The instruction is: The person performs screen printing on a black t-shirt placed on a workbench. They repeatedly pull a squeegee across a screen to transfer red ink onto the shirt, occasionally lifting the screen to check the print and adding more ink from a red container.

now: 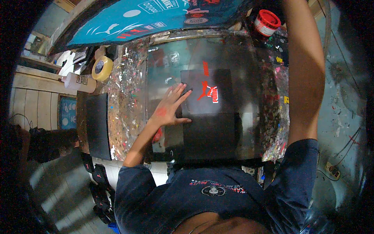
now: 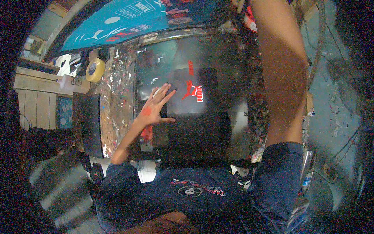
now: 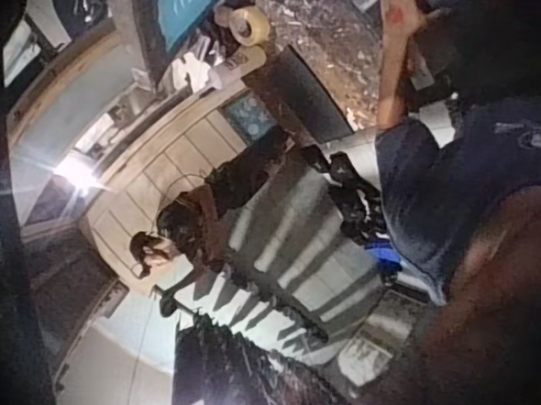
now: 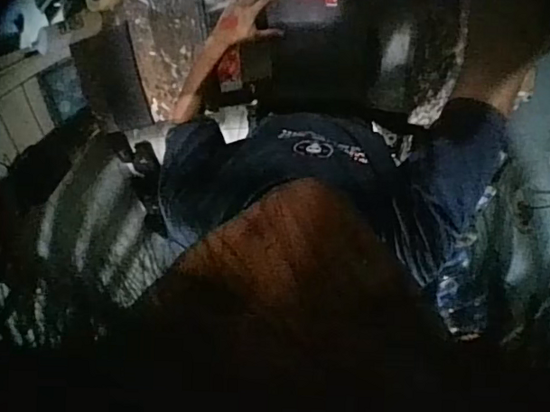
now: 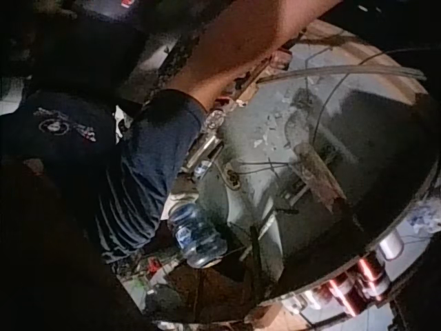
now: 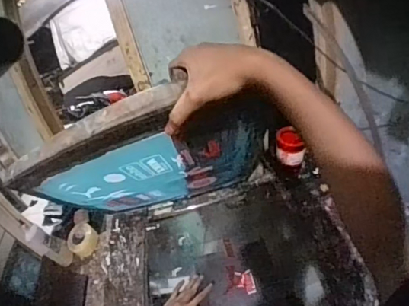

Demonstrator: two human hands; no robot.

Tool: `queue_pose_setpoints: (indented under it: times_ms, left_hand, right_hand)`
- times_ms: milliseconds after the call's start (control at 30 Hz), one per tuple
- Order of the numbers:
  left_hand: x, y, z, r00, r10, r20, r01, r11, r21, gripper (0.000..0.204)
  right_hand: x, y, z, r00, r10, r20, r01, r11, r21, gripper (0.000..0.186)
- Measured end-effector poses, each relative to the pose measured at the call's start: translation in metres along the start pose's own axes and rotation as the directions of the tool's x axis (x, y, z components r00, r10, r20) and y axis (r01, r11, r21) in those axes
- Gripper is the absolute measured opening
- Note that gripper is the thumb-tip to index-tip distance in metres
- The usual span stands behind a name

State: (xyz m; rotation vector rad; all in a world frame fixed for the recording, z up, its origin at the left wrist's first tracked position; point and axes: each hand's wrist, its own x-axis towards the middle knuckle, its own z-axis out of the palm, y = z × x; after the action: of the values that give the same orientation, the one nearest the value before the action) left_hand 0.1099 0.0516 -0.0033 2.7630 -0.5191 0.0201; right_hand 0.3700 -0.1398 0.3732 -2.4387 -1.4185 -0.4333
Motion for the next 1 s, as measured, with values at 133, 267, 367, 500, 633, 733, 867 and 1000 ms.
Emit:
queue_pose_setpoints:
  times_ms: [133, 267, 367, 500, 633, 733, 867, 1000]
  left_hand:
    - [0.000, -0.001, 0.000, 1.000, 0.004, -0.006, -0.004, 1.000, -0.007, 0.112]
    - [-0.003, -0.002, 0.002, 1.000, -0.009, -0.019, 0.008, 1.000, -0.025, 0.113]
    - [0.000, -0.002, 0.002, 1.000, -0.001, -0.024, 0.001, 1.000, -0.017, 0.113]
    - [-0.001, -0.003, 0.002, 1.000, -0.005, -0.012, 0.005, 1.000, 0.006, 0.114]
    - [-0.002, -0.006, 0.006, 1.000, 0.004, -0.004, -0.004, 1.000, 0.011, 0.115]
    - [-0.001, -0.005, 0.002, 1.000, 0.001, 0.006, -0.001, 1.000, 0.017, 0.114]
    - [0.000, -0.005, 0.002, 1.000, 0.002, 0.013, -0.002, 0.999, 0.032, 0.114]
    - [0.000, -0.004, 0.002, 1.000, -0.007, 0.015, 0.007, 1.000, 0.020, 0.113]
  right_hand:
    - [0.000, 0.004, -0.001, 0.999, -0.036, -0.008, 0.036, 0.999, 0.004, 0.080]
    - [0.003, 0.000, 0.000, 1.000, -0.021, 0.007, 0.021, 0.999, -0.040, 0.080]
    - [0.005, 0.005, 0.000, 0.999, -0.032, -0.010, 0.031, 0.998, -0.049, 0.081]
    - [0.007, 0.002, 0.005, 1.000, 0.004, -0.031, -0.005, 0.999, -0.042, 0.078]
    - [0.004, 0.000, 0.000, 1.000, -0.026, 0.014, 0.026, 1.000, 0.011, 0.074]
    - [0.003, -0.002, 0.000, 1.000, -0.017, -0.002, 0.017, 1.000, -0.019, 0.074]
    - [0.002, 0.002, -0.006, 0.997, -0.065, 0.046, 0.062, 0.996, 0.067, 0.071]
    - [0.004, -0.001, 0.001, 0.999, -0.043, 0.018, 0.043, 0.999, 0.022, 0.069]
